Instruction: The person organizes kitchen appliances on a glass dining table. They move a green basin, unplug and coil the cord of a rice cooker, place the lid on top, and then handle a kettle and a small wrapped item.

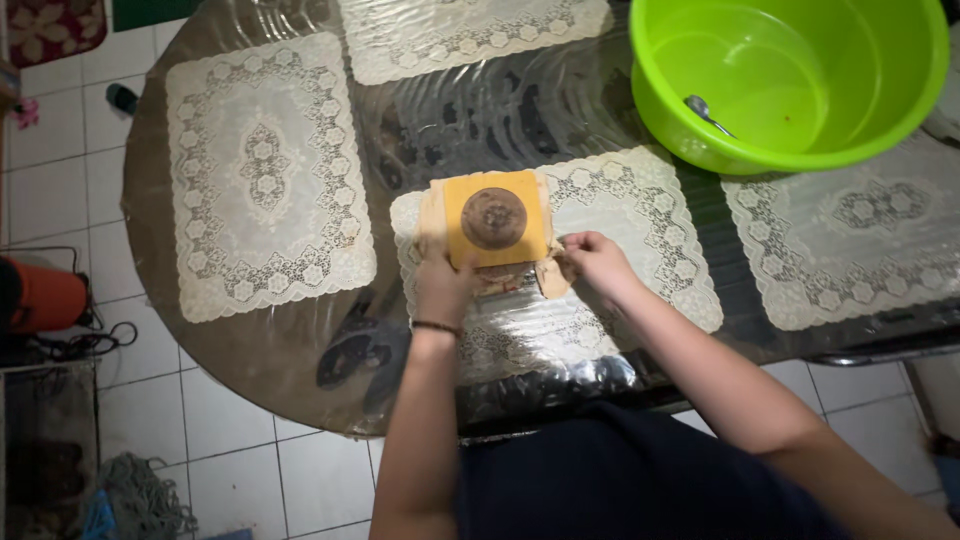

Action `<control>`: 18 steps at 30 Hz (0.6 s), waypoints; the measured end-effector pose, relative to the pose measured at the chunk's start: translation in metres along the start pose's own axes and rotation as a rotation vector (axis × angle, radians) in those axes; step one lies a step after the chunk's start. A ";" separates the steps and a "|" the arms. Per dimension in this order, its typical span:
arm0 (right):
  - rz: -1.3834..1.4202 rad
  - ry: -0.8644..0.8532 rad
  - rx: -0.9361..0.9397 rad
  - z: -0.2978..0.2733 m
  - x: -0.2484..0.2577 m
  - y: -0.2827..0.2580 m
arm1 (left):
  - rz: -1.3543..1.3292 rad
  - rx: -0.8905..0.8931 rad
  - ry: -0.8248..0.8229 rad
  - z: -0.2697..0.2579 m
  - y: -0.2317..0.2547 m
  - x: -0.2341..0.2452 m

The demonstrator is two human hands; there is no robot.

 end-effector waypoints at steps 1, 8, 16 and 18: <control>0.045 -0.028 -0.008 0.002 -0.006 0.001 | -0.012 -0.052 0.073 0.006 -0.004 0.005; -0.083 0.018 0.110 0.034 -0.016 -0.009 | 0.112 -0.019 0.217 0.057 -0.070 -0.007; -0.040 0.129 -0.169 0.009 -0.030 -0.017 | -0.173 0.061 0.160 0.057 -0.104 -0.012; -0.076 0.126 -0.189 0.007 -0.033 -0.019 | -0.184 -0.012 0.161 0.054 -0.102 -0.009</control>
Point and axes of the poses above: each hand's wrist, its own z-axis towards the middle knuckle, its own x-axis out of the back of the hand, y = z × x, the point moved 10 cm from there along z, towards the middle knuckle, and after that the axes turned 11 degrees about -z, right-handed, at the moved point
